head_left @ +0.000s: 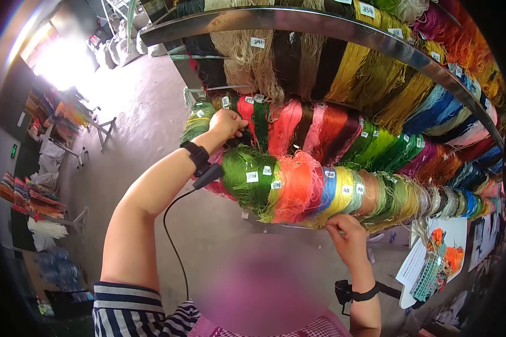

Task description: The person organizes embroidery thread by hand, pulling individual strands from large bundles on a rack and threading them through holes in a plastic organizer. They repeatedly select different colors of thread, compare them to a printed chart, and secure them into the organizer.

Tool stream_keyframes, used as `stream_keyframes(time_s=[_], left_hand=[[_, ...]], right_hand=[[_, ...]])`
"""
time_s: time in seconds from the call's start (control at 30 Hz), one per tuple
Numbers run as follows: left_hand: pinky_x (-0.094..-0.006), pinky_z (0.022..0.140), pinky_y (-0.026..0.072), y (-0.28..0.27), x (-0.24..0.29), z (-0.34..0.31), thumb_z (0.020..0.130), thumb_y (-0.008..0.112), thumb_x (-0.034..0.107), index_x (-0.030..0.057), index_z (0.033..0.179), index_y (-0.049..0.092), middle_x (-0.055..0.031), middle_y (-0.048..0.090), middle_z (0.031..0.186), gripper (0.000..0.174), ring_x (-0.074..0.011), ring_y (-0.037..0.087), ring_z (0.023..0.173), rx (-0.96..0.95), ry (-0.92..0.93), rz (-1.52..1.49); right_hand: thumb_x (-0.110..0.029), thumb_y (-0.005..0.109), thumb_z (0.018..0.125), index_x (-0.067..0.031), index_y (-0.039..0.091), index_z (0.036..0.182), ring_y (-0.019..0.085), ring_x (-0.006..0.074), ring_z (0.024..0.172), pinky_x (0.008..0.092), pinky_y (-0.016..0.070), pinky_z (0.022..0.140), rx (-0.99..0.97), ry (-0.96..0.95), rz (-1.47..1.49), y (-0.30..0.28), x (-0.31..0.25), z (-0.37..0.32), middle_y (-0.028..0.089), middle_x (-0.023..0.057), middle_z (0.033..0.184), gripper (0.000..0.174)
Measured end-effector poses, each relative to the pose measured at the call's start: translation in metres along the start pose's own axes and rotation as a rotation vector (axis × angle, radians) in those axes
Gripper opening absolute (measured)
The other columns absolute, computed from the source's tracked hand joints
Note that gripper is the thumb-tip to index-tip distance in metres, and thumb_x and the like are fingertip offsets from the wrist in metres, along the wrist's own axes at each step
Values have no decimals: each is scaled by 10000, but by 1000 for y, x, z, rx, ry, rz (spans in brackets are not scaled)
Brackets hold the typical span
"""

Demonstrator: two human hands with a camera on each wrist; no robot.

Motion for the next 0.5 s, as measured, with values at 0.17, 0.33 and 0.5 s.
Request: stream_keyframes(time_s=[0.17, 0.33, 0.5], left_hand=[[-223, 484, 406, -19, 7, -36, 869, 715, 222, 72, 785, 672, 9, 658, 712, 177, -60, 610, 617, -68, 122, -1], [-239, 553, 492, -2, 56, -147, 904, 659, 204, 64, 838, 702, -5, 696, 754, 161, -67, 617, 634, -279, 316, -125], [-280, 623, 539, 61, 76, -249, 901, 655, 193, 15, 892, 685, -30, 695, 762, 180, -107, 651, 676, -532, 813, 130]], right_hand=[[-13, 685, 785, -17, 660, 882, 623, 287, 771, 351, 490, 693, -55, -15, 51, -2, -20, 16, 641, 118, 839, 101], [-116, 617, 906, -8, 667, 978, 632, 207, 789, 323, 494, 733, -87, -72, 320, 28, -44, 56, 650, 93, 879, 139], [-228, 577, 971, 16, 625, 1107, 587, 146, 742, 276, 469, 690, -302, 628, 1383, 76, -77, 76, 607, 39, 805, 283]])
Point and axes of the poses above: each hand's wrist, its own z-axis towards the middle knuckle, its own y-axis out of the palm, x = y × z, the point moved 6 cm from there along z, towards the middle knuckle
